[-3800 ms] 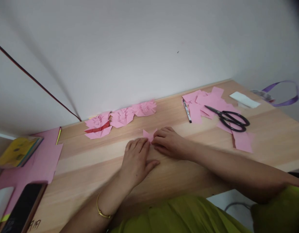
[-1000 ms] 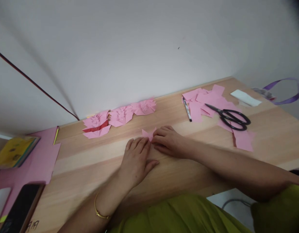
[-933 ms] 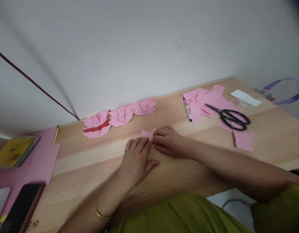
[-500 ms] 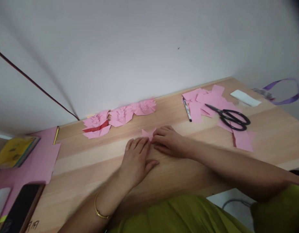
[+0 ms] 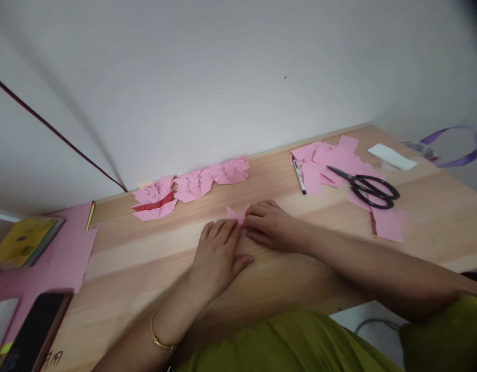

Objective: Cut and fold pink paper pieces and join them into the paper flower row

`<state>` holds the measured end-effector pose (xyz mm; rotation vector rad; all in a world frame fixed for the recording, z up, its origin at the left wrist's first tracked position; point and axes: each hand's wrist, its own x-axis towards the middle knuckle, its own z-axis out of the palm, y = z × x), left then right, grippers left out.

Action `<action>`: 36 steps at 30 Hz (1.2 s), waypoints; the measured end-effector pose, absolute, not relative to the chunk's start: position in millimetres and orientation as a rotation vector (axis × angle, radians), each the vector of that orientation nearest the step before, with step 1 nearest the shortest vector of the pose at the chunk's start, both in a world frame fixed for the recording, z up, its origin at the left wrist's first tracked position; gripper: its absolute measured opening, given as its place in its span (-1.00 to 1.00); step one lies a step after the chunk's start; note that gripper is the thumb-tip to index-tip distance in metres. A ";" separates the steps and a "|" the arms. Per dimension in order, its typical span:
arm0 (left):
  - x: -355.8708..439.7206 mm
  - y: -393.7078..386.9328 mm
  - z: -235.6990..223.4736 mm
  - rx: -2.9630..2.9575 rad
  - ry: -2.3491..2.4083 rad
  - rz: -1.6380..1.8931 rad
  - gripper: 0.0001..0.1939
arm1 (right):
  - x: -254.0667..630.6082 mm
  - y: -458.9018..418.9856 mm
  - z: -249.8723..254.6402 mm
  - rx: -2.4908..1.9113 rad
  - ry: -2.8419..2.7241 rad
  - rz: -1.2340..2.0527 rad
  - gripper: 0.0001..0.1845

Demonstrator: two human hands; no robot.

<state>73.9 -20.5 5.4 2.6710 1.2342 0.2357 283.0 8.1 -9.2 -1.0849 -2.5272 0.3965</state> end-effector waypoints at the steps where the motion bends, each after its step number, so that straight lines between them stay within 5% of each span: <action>1: 74.0 -20.6 5.8 2.674 1.235 0.232 -0.36 | 283.6 9.0 -7.9 -1.113 -2.521 0.376 -0.83; 36: 70.9 -21.6 3.2 2.691 1.197 0.259 -0.43 | 275.8 14.7 -11.3 -1.356 -2.314 0.382 -0.83</action>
